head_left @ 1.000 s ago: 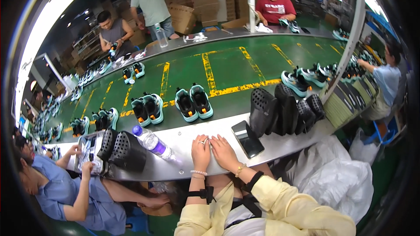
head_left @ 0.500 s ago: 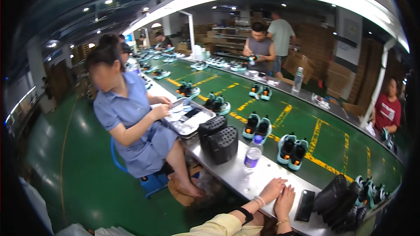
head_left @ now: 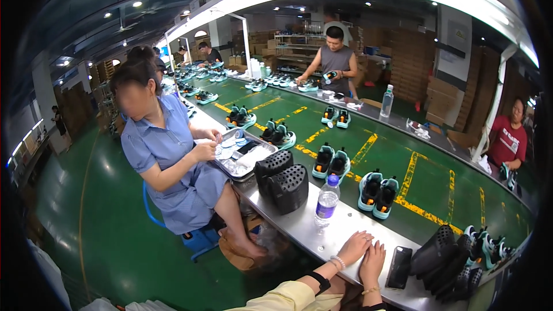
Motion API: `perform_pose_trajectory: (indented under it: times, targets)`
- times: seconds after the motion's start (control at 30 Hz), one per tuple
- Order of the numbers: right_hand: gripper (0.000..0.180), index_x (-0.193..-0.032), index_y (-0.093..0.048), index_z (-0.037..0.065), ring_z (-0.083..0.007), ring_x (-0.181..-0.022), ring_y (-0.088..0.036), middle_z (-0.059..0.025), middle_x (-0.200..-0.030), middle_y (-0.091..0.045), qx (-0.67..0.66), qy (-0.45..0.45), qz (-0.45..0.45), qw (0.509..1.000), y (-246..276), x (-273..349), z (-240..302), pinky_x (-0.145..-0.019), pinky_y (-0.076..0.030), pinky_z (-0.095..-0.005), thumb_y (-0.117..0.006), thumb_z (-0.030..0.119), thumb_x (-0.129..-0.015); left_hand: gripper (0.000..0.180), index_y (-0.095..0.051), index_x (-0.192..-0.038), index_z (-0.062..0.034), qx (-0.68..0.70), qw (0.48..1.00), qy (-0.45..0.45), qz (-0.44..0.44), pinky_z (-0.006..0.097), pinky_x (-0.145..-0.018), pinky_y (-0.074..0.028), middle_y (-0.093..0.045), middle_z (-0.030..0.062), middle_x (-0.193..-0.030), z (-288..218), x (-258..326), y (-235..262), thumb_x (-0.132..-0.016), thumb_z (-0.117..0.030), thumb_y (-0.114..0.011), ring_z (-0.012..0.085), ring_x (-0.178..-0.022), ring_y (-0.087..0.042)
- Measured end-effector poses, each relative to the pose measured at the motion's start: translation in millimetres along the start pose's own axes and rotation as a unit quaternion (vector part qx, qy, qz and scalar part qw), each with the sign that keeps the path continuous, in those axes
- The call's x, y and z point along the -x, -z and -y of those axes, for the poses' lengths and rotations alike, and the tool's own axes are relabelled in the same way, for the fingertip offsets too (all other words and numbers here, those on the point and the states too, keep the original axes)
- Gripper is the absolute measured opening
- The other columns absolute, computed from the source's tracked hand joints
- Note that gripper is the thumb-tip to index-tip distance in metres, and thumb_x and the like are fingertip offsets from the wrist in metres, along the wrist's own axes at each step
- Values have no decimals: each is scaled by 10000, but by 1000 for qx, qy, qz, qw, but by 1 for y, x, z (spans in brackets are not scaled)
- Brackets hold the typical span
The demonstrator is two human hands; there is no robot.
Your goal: Inspecting and assembling shoe components on a factory assembly line.
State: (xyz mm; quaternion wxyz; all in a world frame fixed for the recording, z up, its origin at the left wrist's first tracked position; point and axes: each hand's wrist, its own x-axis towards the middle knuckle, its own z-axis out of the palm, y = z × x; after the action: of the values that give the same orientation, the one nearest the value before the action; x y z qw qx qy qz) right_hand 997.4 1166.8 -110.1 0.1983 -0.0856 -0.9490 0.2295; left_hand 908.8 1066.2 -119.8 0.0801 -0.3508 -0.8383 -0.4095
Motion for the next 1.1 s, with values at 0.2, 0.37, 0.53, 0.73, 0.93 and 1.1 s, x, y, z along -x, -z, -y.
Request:
perform_pose_trajectory:
  times: [0.2,0.37,0.53,0.73,0.93,1.1]
  targets:
    - [375,-1292,-567,-27,-441,-1394,-356,-235,-1449,-480,-21,-3,-18,1000,-3,5,-13,-1180,-226,-531,-462,173,-992,273,-664,-1138,-41,52,997,-51,-2,413,-1045,-432,-648,133,-1185,-29,-1,17,-953,-212,-559,320,-1177,-570]
    - [397,-1259,-589,-45,-433,-1398,-356,-231,-1450,-482,-42,-10,-6,999,6,6,-9,-1183,-225,-517,-461,220,-992,190,-672,-1014,-32,92,995,-50,0,375,-905,-510,-658,117,-1101,-40,7,18,-918,-185,-613,293,-1059,-617]
    - [394,-1219,-615,-48,-436,-1394,-361,-237,-1439,-492,-59,-23,-7,998,12,5,-8,-1182,-226,-514,-478,234,-979,154,-677,-926,-38,96,994,-46,-37,355,-838,-536,-670,94,-1060,-47,8,15,-894,-186,-652,272,-998,-642]
    - [339,-1124,-647,-40,-468,-1348,-407,-257,-1401,-521,-60,-3,-41,997,2,7,-19,-1161,-259,-540,-498,215,-957,174,-692,-809,-37,117,992,-3,-54,349,-806,-545,-693,93,-963,-40,8,8,-882,-193,-664,260,-922,-667]
    - [305,-1130,-648,-10,-469,-1353,-404,-269,-1405,-514,-51,3,-42,998,8,12,-27,-1160,-260,-537,-518,195,-946,196,-694,-790,-20,131,991,-2,-21,343,-779,-546,-701,83,-949,-48,8,5,-882,-192,-671,256,-909,-670]
    - [288,-1136,-650,0,-465,-1343,-420,-260,-1390,-532,-66,-2,-51,996,10,12,-28,-1155,-269,-537,-532,171,-937,179,-697,-797,-24,134,990,-27,-43,347,-768,-545,-700,90,-914,-51,7,4,-875,-184,-680,266,-869,-671]
